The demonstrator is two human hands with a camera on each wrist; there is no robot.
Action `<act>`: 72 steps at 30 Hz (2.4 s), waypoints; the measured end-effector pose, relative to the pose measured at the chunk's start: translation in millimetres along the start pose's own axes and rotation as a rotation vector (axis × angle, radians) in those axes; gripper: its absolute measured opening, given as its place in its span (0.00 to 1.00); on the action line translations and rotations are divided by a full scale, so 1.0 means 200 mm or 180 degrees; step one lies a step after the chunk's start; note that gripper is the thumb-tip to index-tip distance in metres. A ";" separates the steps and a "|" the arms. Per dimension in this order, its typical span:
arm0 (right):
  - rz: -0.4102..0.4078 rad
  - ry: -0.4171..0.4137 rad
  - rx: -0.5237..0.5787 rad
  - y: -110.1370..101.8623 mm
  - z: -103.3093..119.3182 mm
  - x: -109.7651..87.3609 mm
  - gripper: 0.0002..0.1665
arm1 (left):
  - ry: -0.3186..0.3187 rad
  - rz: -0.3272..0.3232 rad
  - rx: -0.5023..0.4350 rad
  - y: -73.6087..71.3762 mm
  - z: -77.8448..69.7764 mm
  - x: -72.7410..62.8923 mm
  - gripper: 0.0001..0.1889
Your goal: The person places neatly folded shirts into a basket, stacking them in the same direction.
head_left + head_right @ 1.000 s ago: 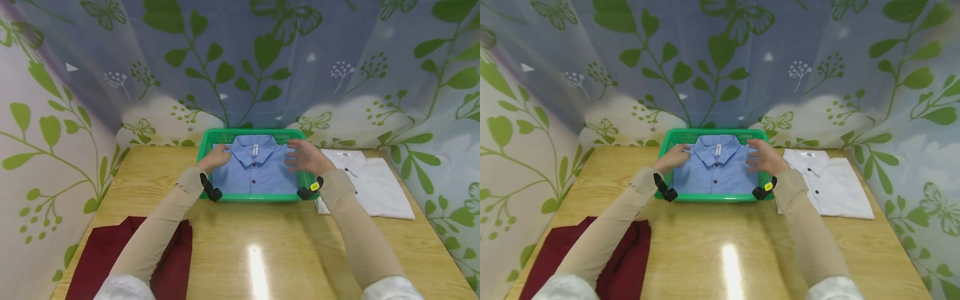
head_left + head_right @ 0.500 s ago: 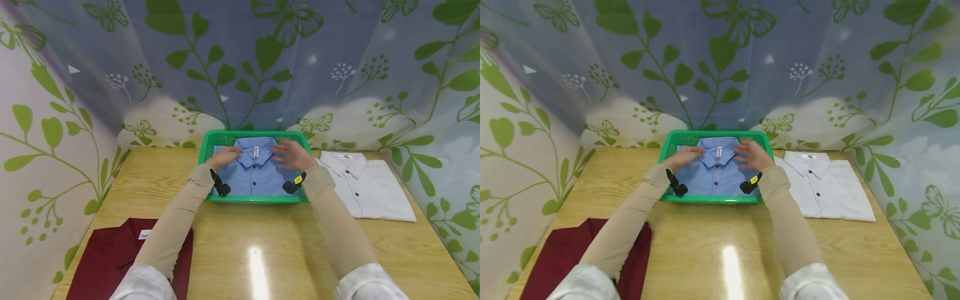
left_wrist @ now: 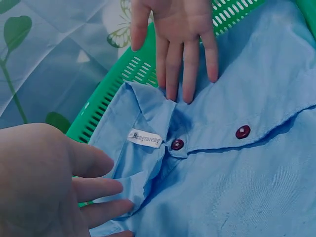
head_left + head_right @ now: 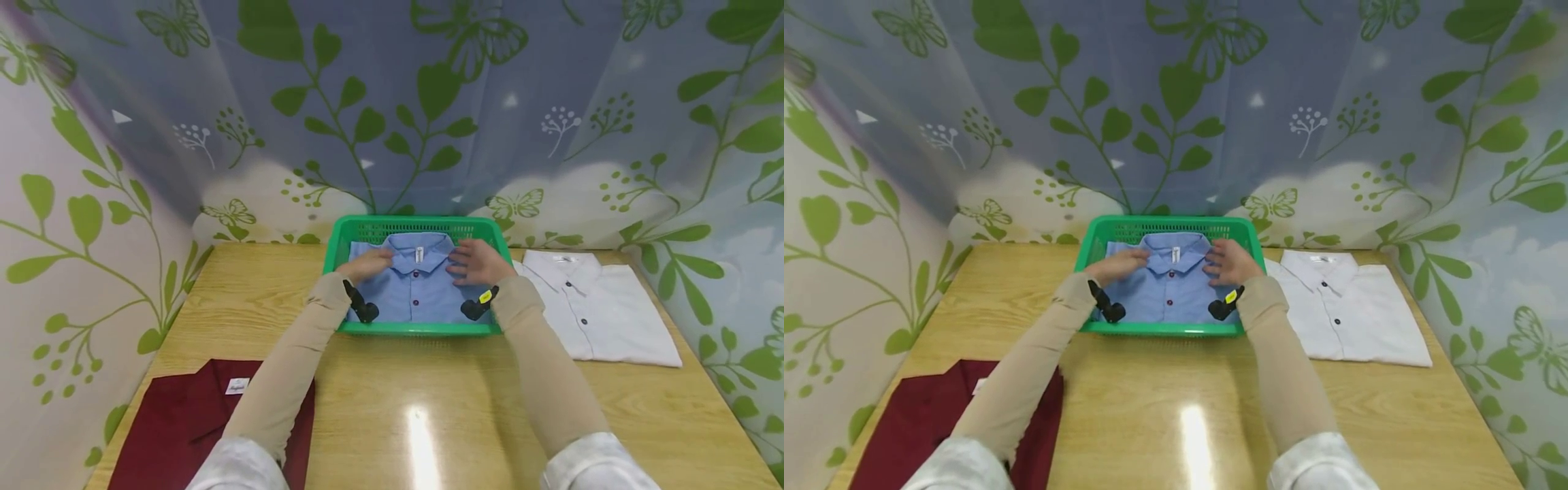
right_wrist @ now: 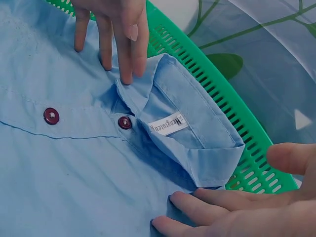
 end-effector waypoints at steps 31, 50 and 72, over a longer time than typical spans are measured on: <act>-0.0666 -0.0210 -0.0538 0.01 0.01 -0.05 0.39 | -0.0290 -0.0323 0.0034 -0.04 0.01 -0.04 0.30; -0.0381 0.0114 -0.0984 -0.01 -0.04 -0.31 0.48 | -0.1013 0.0210 -0.0623 -0.09 0.01 -0.29 0.34; -0.0454 -0.0158 -0.1200 -0.03 -0.13 -0.32 0.48 | -0.0847 0.0163 -0.0742 -0.05 0.02 -0.30 0.34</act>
Point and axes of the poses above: each hand's wrist, its own x-axis towards the middle knuckle, its own y-axis out of the palm, z = x × y, the point moved 3 cm from there along x, towards the middle knuckle, and after that the axes turned 10 degrees about -z, right-handed, at the moved point
